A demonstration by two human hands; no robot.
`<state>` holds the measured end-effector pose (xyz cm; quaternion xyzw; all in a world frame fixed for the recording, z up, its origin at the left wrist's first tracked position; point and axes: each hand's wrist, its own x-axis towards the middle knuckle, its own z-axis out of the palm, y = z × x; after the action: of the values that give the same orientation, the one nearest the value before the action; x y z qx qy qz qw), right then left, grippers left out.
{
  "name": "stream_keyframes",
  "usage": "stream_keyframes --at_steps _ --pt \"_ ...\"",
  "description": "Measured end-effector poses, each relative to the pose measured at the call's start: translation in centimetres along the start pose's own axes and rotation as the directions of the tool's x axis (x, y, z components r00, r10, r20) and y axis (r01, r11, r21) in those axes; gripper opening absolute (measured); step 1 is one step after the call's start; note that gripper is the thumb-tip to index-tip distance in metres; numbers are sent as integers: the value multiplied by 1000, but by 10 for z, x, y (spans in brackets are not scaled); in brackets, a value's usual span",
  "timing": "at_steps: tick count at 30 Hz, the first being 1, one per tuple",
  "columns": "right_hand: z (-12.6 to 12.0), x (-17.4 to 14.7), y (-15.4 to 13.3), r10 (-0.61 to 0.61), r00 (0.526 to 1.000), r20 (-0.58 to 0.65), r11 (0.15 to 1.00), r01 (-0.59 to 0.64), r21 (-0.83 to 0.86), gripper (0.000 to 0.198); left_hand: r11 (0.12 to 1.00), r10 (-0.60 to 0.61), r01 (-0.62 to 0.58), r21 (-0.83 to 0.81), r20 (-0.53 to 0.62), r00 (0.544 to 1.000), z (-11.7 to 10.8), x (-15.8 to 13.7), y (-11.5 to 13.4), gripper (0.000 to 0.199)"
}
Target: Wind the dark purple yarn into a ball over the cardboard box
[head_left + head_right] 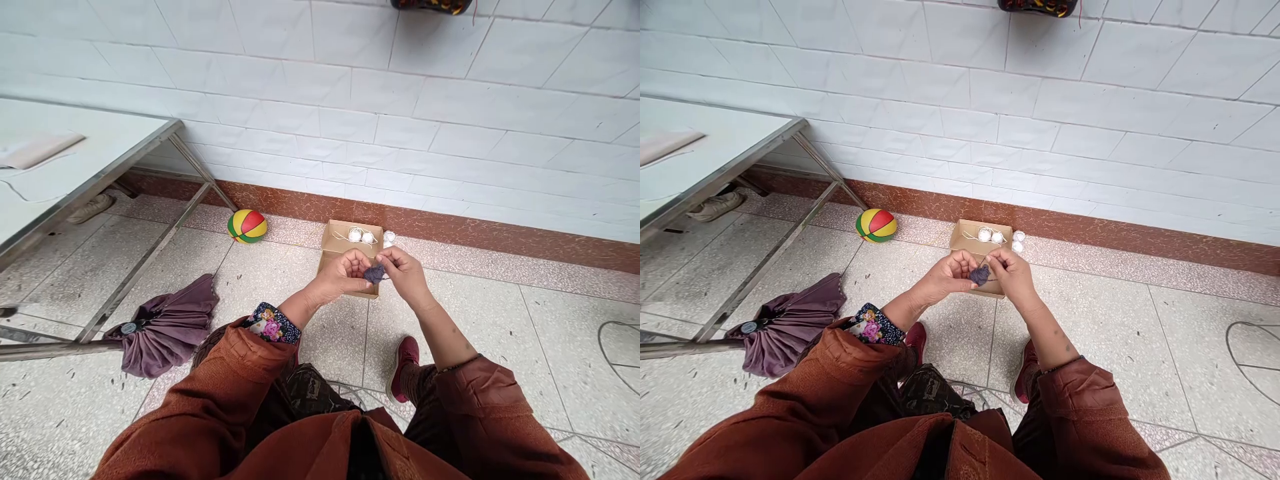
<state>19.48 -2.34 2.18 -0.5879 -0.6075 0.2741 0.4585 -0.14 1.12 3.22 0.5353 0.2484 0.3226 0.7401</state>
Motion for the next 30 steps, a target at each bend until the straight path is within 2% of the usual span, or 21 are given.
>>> stream_keyframes --at_steps 5,7,10,13,17,20,22,25,30 --pt "14 -11 -1 -107 985 138 987 123 -107 20 989 60 -88 -120 -216 974 -10 8 -6 42" --pt "17 -16 -7 -162 972 170 976 183 -117 18 992 70 -98 -83 -287 955 -15 11 -9 41" --pt "16 -20 -17 -223 954 199 969 240 -61 17 999 51 -49 14 -315 948 -19 13 -13 39" --pt "10 -21 -26 -236 953 193 972 231 47 16 991 39 -2 134 -276 960 -17 12 -15 40" --pt "-1 -15 -30 -116 988 97 985 102 142 19 967 47 -14 254 -124 991 -6 6 -12 34" --pt "-5 -8 -22 15 1000 -6 989 -14 147 23 976 -4 -2 216 25 1000 -1 2 -8 34" --pt "-4 -5 -14 83 996 -28 989 -79 122 26 990 -32 23 138 62 998 0 0 -6 37" --pt "3 -5 -3 101 994 30 994 -102 39 24 1000 -10 10 18 -16 1000 -3 2 -5 39" --pt "18 -19 -2 -75 989 131 991 89 -104 19 997 75 -79 -3 -270 960 -13 10 -9 37"
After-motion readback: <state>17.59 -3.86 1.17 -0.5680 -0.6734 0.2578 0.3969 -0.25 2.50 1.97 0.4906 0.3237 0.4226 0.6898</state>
